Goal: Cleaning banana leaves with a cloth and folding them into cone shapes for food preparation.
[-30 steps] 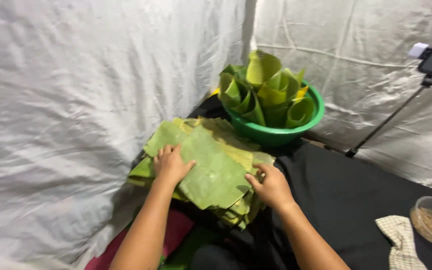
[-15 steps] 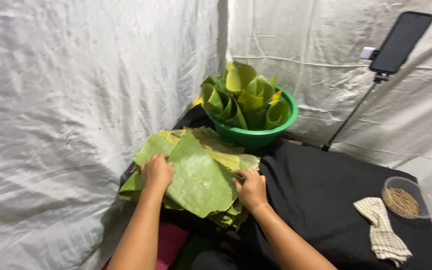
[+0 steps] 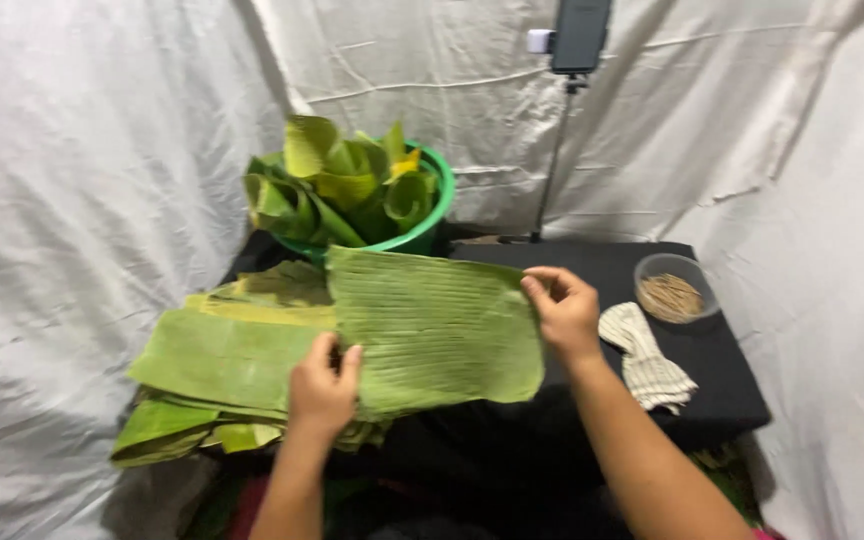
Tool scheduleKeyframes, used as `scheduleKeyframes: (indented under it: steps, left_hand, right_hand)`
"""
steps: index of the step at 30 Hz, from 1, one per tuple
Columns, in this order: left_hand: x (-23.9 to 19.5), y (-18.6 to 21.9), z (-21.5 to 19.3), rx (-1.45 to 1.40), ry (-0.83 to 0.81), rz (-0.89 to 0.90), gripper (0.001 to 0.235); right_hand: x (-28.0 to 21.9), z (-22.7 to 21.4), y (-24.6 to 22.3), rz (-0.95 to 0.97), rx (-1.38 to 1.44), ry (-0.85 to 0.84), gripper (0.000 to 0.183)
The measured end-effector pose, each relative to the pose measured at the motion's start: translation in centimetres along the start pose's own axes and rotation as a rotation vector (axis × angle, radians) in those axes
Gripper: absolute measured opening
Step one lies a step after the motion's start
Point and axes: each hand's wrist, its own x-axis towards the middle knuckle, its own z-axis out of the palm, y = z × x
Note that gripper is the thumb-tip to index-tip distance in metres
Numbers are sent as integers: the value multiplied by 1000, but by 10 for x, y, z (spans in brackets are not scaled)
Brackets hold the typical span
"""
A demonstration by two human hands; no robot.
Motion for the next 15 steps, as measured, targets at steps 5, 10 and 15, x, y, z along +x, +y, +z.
scheduleKeyframes:
  steps: [5,10,15]
  left_hand:
    - [-11,38,108,-168,-132,-187,30]
    - [-33,17,197,-85,-271,-336,26]
    - [-53,42,197,-151,-317,-345,44]
  right_hand:
    - [39,-70,66,96,-271,35,14]
    - [31,-148,148,91,-698,-64,25]
    - [-26,-177,142,49,-995,-234,48]
